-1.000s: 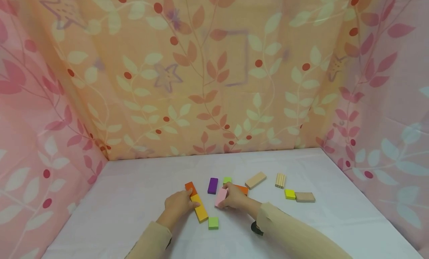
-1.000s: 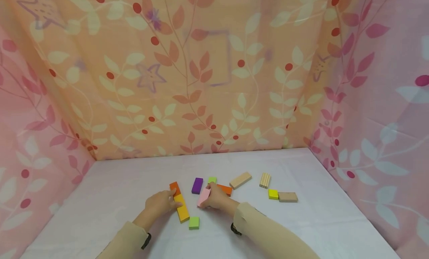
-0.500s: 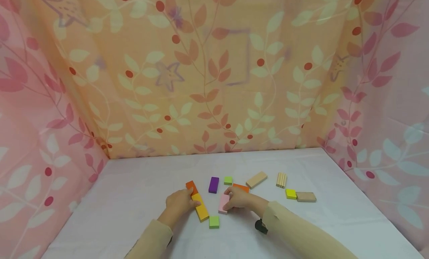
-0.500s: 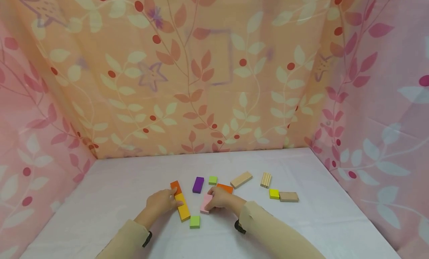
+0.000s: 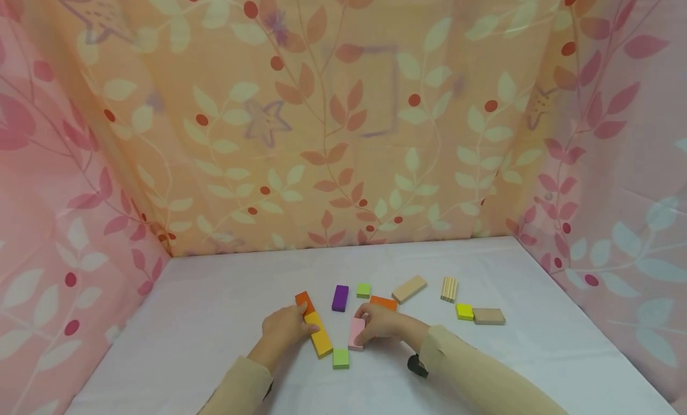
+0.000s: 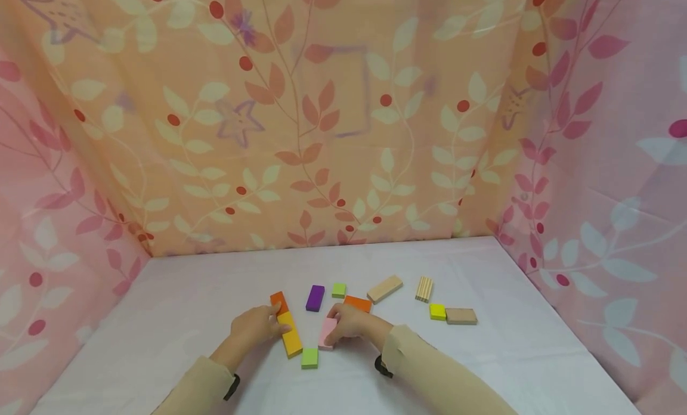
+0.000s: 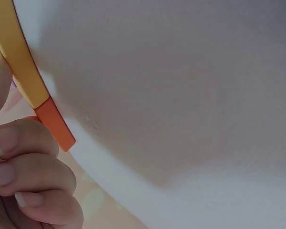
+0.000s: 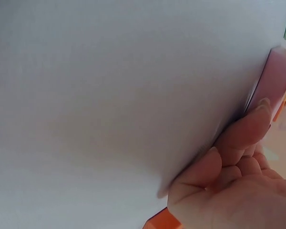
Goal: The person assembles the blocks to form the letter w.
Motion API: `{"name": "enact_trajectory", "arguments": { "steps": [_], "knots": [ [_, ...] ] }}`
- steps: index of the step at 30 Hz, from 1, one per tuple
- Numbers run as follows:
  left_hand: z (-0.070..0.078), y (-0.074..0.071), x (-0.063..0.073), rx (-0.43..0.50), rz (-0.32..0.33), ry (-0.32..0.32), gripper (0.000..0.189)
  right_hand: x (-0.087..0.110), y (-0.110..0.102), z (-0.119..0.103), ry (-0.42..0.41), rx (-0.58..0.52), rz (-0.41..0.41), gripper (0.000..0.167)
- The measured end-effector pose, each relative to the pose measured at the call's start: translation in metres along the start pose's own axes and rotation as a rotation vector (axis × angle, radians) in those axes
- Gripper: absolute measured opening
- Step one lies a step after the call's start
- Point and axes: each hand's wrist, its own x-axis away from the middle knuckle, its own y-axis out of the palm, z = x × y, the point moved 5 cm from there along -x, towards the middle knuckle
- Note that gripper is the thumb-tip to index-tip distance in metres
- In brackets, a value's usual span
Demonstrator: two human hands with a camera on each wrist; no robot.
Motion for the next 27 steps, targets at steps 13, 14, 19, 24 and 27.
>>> {"name": "enact_trajectory", "arguments": {
  "steps": [13, 14, 19, 24, 27],
  "knots": [
    [0.0018, -0.0008, 0.004, -0.01, 0.009, 0.007, 0.069, 0.0022, 0.0029, 0.0004, -0.01, -0.015, -0.032, 0.036],
    [0.0019, -0.0009, 0.0042, -0.009, 0.008, 0.006, 0.069, 0.0021, 0.0033, 0.0006, -0.013, -0.013, -0.03, 0.036],
    [0.0021, -0.0015, 0.0047, -0.009, 0.002, 0.002, 0.069, 0.0011, 0.0035, 0.0012, -0.019, -0.018, -0.018, 0.036],
    [0.0017, -0.0022, 0.004, 0.0, 0.005, 0.001, 0.069, 0.0007, 0.0015, 0.0012, -0.001, -0.006, -0.016, 0.037],
    [0.0015, -0.0032, 0.0035, 0.002, 0.008, 0.003, 0.069, -0.0006, -0.0009, 0.001, 0.019, 0.006, -0.01, 0.037]
  ]
}}
